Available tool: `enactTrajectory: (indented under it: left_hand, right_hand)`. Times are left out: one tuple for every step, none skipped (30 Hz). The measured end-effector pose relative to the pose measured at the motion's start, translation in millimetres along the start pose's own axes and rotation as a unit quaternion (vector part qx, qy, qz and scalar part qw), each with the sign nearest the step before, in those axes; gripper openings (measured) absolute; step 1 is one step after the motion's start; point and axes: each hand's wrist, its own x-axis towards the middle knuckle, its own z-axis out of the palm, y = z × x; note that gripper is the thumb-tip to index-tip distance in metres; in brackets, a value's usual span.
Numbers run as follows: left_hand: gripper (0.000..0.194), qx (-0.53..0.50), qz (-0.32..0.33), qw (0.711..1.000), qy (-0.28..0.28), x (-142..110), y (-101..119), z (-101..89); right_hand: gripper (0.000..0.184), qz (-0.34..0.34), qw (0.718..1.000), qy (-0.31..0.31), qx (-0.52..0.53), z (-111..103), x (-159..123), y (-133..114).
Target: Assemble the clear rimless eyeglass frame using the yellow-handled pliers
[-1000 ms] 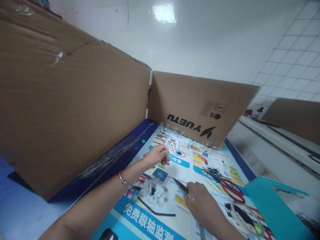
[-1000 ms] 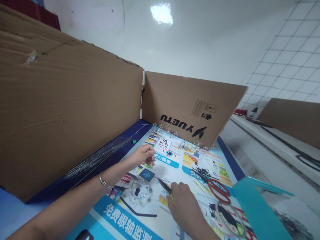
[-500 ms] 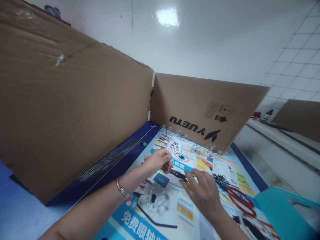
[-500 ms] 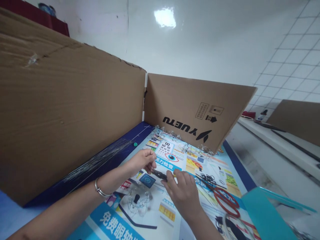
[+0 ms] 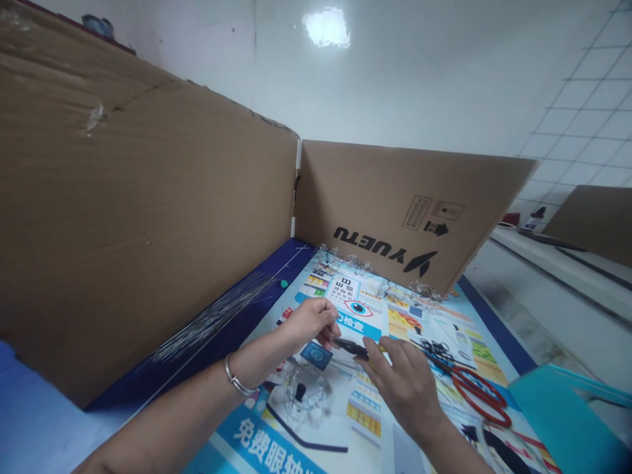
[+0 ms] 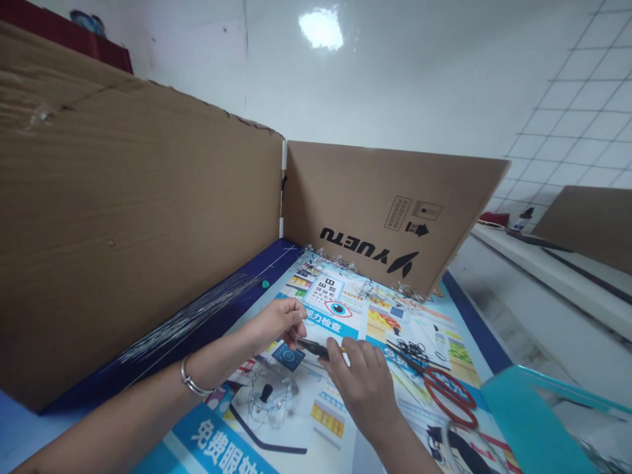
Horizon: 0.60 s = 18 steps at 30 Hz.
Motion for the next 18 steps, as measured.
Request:
enactTrajectory:
  left_hand:
    - [0.032, 0.0, -0.001, 1.0, 0.0, 0.3, 0.0, 0.0]
    - [0.032, 0.0, -0.001, 1.0, 0.0, 0.6, -0.2, -0.1]
    - [0.032, 0.0, -0.001, 1.0, 0.0, 1.0, -0.6, -0.3]
    - [0.031, 0.0, -0.002, 1.0, -0.001, 1.4, -1.0, -0.5]
    - [0.031, 0.0, -0.002, 1.0, -0.002, 1.7, -1.4, -0.7]
    - [0.03, -0.001, -0.003, 1.0, -0.002, 1.8, -1.8, -0.7]
    - [0.029, -0.001, -0.003, 1.0, -0.003, 1.7, -2.1, -0.6]
    - [0.029, -0.002, -0.004, 1.0, -0.004, 1.5, -2.3, -0.5]
    - [0.028, -0.002, -0.005, 1.0, -0.005, 1.2, -2.4, -0.2]
    - [0.028, -0.002, -0.006, 1.0, -0.006, 0.8, -2.3, 0.0]
    - [0.028, -0.002, -0.008, 1.0, -0.007, 0.4, -2.0, 0.1]
    - [0.028, -0.003, -0.01, 1.0, -0.008, 0.0, -1.6, 0.3]
    - [0.027, -0.003, -0.013, 1.0, -0.009, -0.3, -1.1, 0.3]
    - [0.027, -0.003, -0.015, 1.0, -0.011, -0.7, -0.6, 0.4]
    - [0.026, -0.004, -0.018, 1.0, -0.012, -1.0, -0.1, 0.4]
    - [0.026, -0.004, -0.02, 1.0, -0.013, -1.4, 0.4, 0.4]
    - [0.026, -0.004, -0.022, 1.0, -0.015, -1.7, 0.8, 0.6]
    - [0.026, -0.005, -0.023, 1.0, -0.016, -2.0, 1.2, 0.7]
  right_hand:
    - [0.022, -0.001, 1.0, 0.01, 0.003, 0.6, -0.4, 0.1]
    - [0.023, -0.003, 1.0, 0.021, 0.006, 1.4, -0.8, 0.3]
    - [0.023, -0.006, 0.999, 0.032, 0.008, 2.2, -1.4, 0.5]
    - [0.024, -0.008, 0.999, 0.041, 0.01, 2.9, -1.9, 0.7]
    - [0.025, -0.011, 0.999, 0.044, 0.011, 3.5, -2.3, 0.9]
    - [0.026, -0.013, 0.999, 0.044, 0.013, 3.9, -2.6, 1.2]
    - [0.026, -0.015, 0.999, 0.044, 0.015, 4.1, -2.9, 1.5]
    - [0.027, -0.016, 0.999, 0.045, 0.015, 4.1, -3.1, 1.8]
    - [0.027, -0.018, 0.999, 0.047, 0.016, 4.1, -3.3, 2.1]
    - [0.028, -0.02, 0.998, 0.049, 0.015, 4.2, -3.4, 2.5]
    - [0.028, -0.022, 0.998, 0.051, 0.014, 4.3, -3.6, 2.9]
    - [0.029, -0.024, 0.998, 0.052, 0.014, 4.4, -3.9, 3.3]
    - [0.029, -0.027, 0.998, 0.053, 0.013, 4.6, -4.3, 3.7]
    - [0.029, -0.03, 0.998, 0.054, 0.012, 4.8, -4.8, 4.0]
    - [0.028, -0.033, 0.998, 0.055, 0.011, 5.0, -5.4, 4.3]
    - [0.028, -0.036, 0.998, 0.056, 0.01, 5.1, -6.0, 4.5]
    - [0.028, -0.039, 0.998, 0.056, 0.01, 5.2, -6.5, 4.6]
    - [0.028, -0.041, 0.998, 0.056, 0.009, 5.2, -7.0, 4.7]
